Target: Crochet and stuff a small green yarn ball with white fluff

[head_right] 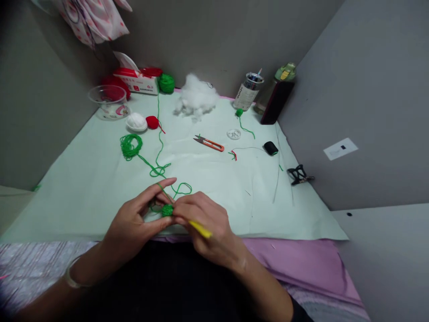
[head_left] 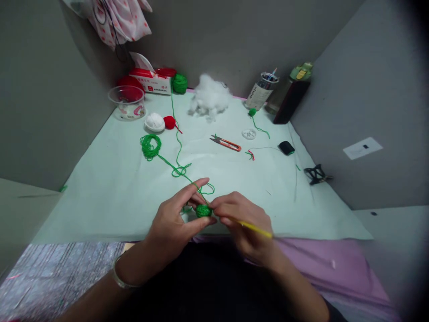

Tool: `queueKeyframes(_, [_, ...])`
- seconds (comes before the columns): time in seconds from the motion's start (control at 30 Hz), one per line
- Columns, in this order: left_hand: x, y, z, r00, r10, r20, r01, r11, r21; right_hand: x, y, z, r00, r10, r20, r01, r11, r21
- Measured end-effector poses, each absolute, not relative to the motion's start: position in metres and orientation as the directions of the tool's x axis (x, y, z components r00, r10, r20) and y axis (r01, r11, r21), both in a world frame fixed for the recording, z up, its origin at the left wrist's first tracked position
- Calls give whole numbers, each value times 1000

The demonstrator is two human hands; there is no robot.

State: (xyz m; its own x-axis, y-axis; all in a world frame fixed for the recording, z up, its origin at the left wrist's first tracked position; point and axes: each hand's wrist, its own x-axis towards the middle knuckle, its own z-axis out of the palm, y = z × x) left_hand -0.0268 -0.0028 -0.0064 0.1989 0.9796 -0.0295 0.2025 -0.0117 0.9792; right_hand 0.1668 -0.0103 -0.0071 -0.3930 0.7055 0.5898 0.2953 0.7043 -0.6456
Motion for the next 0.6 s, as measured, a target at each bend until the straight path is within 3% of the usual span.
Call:
queueKeyframes(0.1, [-23, -9, -4, 160, 987, -18, 152, -7, 988, 164, -17, -14, -370, 559, 742, 474, 800, -367])
queueKeyframes(0.2, [-20, -20, -4, 107, 994, 5, 118, -17, 993, 165, -24, -20, -359, 548, 755, 579, 766, -280])
queueKeyframes(0.33, [-17, -26, -6, 160, 978, -136, -170, 163, 972, 169, -27, -28, -347, 560, 752, 587, 755, -291])
queueKeyframes(0.43, [-17, -22, -4, 390, 870, -302, -441, 465, 768, 173, -28, -30, -378, 541, 751, 553, 783, -285])
queueKeyframes(0.5, [-18, -18, -3, 515, 796, -318, -513, 583, 630, 174, -28, -31, -392, 608, 690, 498, 771, -397])
queueKeyframes(0.6, [-20, -15, -4, 568, 769, -294, -542, 618, 570, 171, -26, -34, -330, 697, 637, 367, 716, -593])
